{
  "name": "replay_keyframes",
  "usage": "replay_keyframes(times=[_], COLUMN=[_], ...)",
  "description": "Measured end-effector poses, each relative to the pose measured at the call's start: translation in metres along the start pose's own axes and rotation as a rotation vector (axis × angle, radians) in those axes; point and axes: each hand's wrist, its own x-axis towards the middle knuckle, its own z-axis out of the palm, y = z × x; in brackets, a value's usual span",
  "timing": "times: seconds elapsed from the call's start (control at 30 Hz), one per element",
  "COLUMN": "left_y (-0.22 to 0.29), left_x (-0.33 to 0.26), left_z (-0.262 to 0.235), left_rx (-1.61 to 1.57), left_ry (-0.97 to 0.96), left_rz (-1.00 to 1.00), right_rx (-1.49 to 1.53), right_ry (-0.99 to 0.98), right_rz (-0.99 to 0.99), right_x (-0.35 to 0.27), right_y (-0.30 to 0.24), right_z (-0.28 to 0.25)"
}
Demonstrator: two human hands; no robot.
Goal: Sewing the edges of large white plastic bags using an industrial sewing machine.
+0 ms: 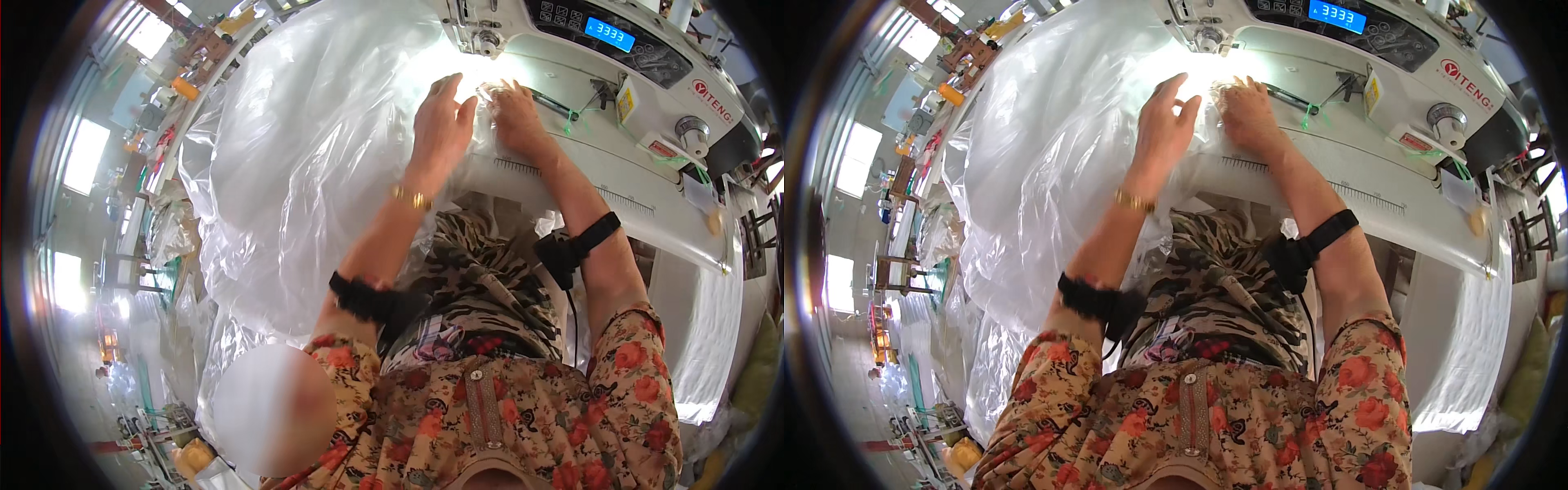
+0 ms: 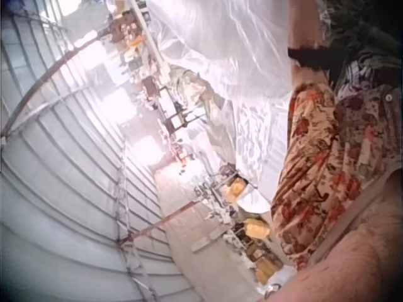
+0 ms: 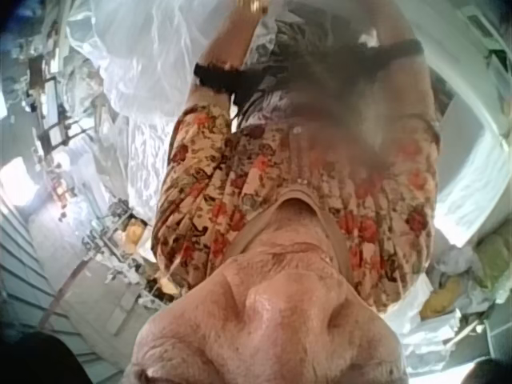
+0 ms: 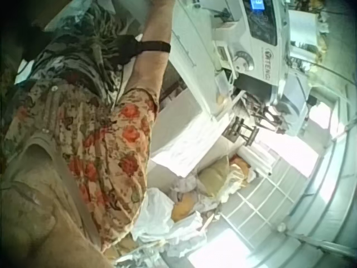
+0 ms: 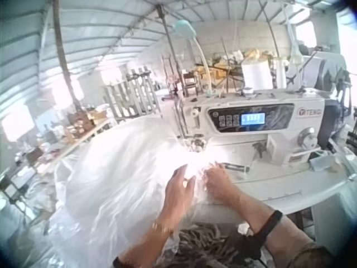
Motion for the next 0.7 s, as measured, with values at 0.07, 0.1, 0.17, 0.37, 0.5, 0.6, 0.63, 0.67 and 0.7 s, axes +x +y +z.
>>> replay_keyframes(times=[0.07, 0.1, 0.17, 0.37, 0.5, 0.6, 0.63, 0.67, 0.7], left_y=[0.012, 0.016, 0.014, -0.069, -0.161, -0.199, -0.198, -0.189, -0.174], left_x=[-0.045, -0.077, -0.131, -0.21, -0.15, -0.093, -0.08, -0.071, -0.064], left_z=[-0.026, -0.044, -0.058, -0.09, -0.172, -0.232, -0.244, -0.25, -0.249], left_rx=[-0.065, -0.075, -0.499, 0.199, 0.604, 0.9, 0.967, 1.035, 1.054], left_ry=[-0.185, -0.368, -0.741, -0.528, -0.27, -0.313, -0.38, -0.468, -0.57], left_rz=[-0.228, -0.375, -0.455, -0.132, -0.099, -0.236, -0.29, -0.329, -0.317], right_rx=[0.409, 0.612, 0.742, 0.259, 0.478, 0.497, 0.475, 0.503, 0.488], right_ry=[0.059, 0.086, 0.115, 0.072, -0.027, -0.058, -0.048, -0.04, 0.029], right_rz=[0.082, 0.141, 0.164, 0.148, 0.302, 0.301, 0.283, 0.278, 0.287], right_x=[-0.002, -0.002, -0.013, -0.028, -0.022, -0.021, -0.02, -0.02, -0.02], right_y=[0.002, 0.002, -0.002, -0.014, -0.025, -0.035, -0.038, -0.041, -0.043], right_z=[-0.004, -0.007, -0.011, -0.024, -0.027, -0.023, -0.021, -0.018, -0.016])
